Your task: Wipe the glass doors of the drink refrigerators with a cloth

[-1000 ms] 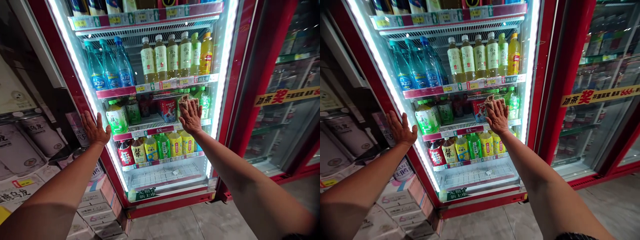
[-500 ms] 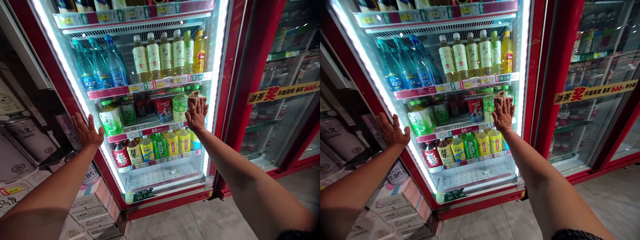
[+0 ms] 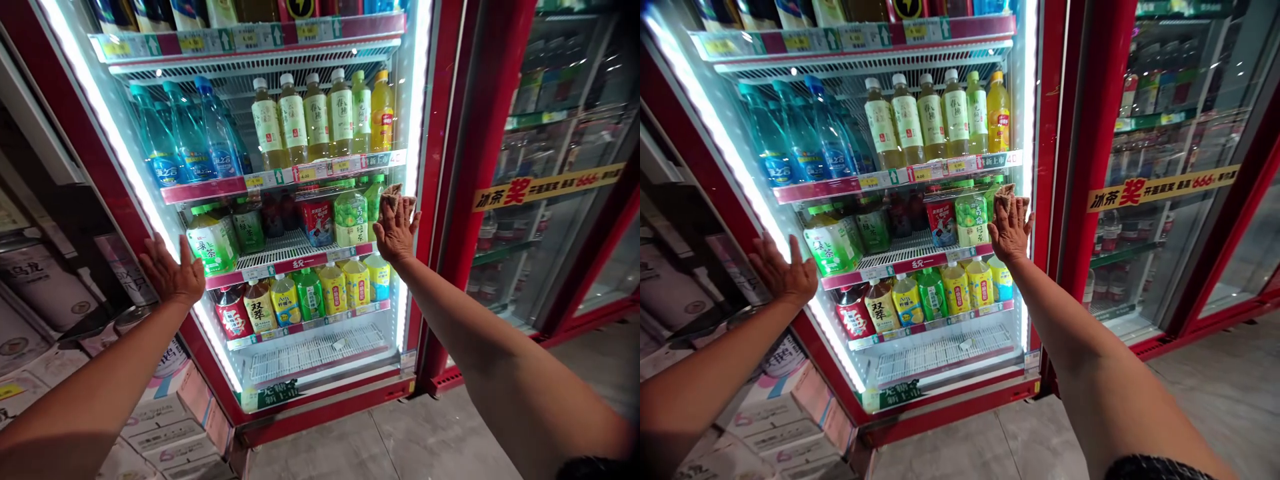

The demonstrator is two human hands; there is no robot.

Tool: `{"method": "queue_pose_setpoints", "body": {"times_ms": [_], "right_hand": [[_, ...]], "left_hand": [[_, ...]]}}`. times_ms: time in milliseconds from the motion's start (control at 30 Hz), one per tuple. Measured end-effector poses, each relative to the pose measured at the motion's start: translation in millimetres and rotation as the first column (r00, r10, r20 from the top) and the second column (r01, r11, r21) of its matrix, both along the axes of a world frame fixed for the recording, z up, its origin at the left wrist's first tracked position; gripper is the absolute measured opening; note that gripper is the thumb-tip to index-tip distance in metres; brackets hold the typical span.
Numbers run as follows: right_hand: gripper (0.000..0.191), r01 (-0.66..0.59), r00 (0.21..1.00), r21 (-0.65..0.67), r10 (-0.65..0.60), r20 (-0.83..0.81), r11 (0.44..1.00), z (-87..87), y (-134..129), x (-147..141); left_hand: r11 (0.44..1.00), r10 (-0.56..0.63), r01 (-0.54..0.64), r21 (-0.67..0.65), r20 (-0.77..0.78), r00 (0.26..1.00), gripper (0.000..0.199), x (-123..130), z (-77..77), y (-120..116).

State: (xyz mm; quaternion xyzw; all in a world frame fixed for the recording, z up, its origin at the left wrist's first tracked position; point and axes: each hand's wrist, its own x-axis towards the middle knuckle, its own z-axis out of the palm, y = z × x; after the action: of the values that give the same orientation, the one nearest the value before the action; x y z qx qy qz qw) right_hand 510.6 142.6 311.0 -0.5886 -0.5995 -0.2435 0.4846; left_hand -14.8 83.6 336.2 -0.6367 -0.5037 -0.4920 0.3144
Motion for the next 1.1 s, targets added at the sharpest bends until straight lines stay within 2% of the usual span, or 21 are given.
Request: {"method": "queue_pose_setpoints", "body": {"times_ms": [67, 133, 200, 300, 400, 500, 567, 633, 733, 800, 867, 1000, 1100], "right_hand": [[0.068, 0.03, 0.998, -0.022, -0.031, -0.045, 0.999, 0.4, -2.5, 10.3], [0.068, 0.065, 0.988, -0.04, -0.069, -0.135, 0.997, 8.4, -0.7, 18.1], [0.069, 0.091, 0.965, -0.053, -0.101, -0.24, 0.994, 20.6, 4.2, 21.1], [0.071, 0.107, 0.931, -0.047, -0.116, -0.346, 0.993, 33.6, 11.2, 16.9], [0.071, 0.063, 0.962, -0.027, -0.068, -0.263, 0.998, 26.7, 11.5, 12.4], [0.069, 0.009, 0.996, -0.048, -0.013, -0.083, 0.999, 5.5, 8.0, 22.3], [0.068, 0.039, 0.993, -0.054, -0.045, -0.112, 0.998, -3.1, 8.5, 37.7], [0.069, 0.078, 0.968, -0.039, -0.085, -0.236, 0.996, 0.9, 13.1, 54.0], [0.07, 0.087, 0.929, 0.012, -0.077, -0.361, 0.996, 28.3, 24.0, 66.5], [0.069, 0.064, 0.938, 0.061, -0.04, -0.345, 0.996, 47.8, 29.4, 64.2], [0.069, 0.023, 0.964, 0.098, 0.004, -0.267, 0.995, 56.6, 31.0, 57.8], [0.069, -0.038, 0.991, 0.077, 0.047, -0.123, 0.996, 40.7, 25.5, 53.9], [0.068, 0.009, 0.986, 0.038, -0.002, -0.17, 0.999, 36.1, 22.7, 61.8]], "left_hand": [[0.997, -0.075, 0.071, -0.039, -0.134, 0.988, 0.075, 23.5, -0.7, 7.0], [0.992, -0.128, 0.122, -0.038, -0.259, 0.957, 0.065, 58.1, 3.4, 15.5], [0.985, -0.171, 0.159, -0.062, -0.409, 0.897, 0.06, 102.8, 12.5, 22.8], [0.977, -0.211, 0.176, -0.116, -0.549, 0.809, 0.074, 178.6, 30.2, 28.6], [0.97, -0.242, 0.182, -0.161, -0.648, 0.722, 0.082, 244.8, 43.4, 30.2], [0.965, -0.26, 0.153, -0.215, -0.676, 0.69, 0.075, 283.9, 47.7, 32.1], [0.961, -0.259, 0.119, -0.248, -0.669, 0.696, 0.071, 294.4, 46.8, 34.0], [0.96, -0.251, 0.094, -0.262, -0.667, 0.702, 0.069, 297.0, 44.5, 35.9], [0.965, -0.235, 0.085, -0.249, -0.673, 0.701, 0.069, 295.9, 41.2, 37.9], [0.968, -0.226, 0.085, -0.235, -0.674, 0.703, 0.069, 295.6, 39.9, 38.8], [0.97, -0.22, 0.086, -0.227, -0.674, 0.705, 0.069, 296.0, 39.0, 39.5], [0.973, -0.213, 0.088, -0.215, -0.671, 0.71, 0.069, 296.8, 37.9, 39.7], [0.974, -0.212, 0.094, -0.208, -0.669, 0.712, 0.068, 296.8, 37.5, 39.1]]}}
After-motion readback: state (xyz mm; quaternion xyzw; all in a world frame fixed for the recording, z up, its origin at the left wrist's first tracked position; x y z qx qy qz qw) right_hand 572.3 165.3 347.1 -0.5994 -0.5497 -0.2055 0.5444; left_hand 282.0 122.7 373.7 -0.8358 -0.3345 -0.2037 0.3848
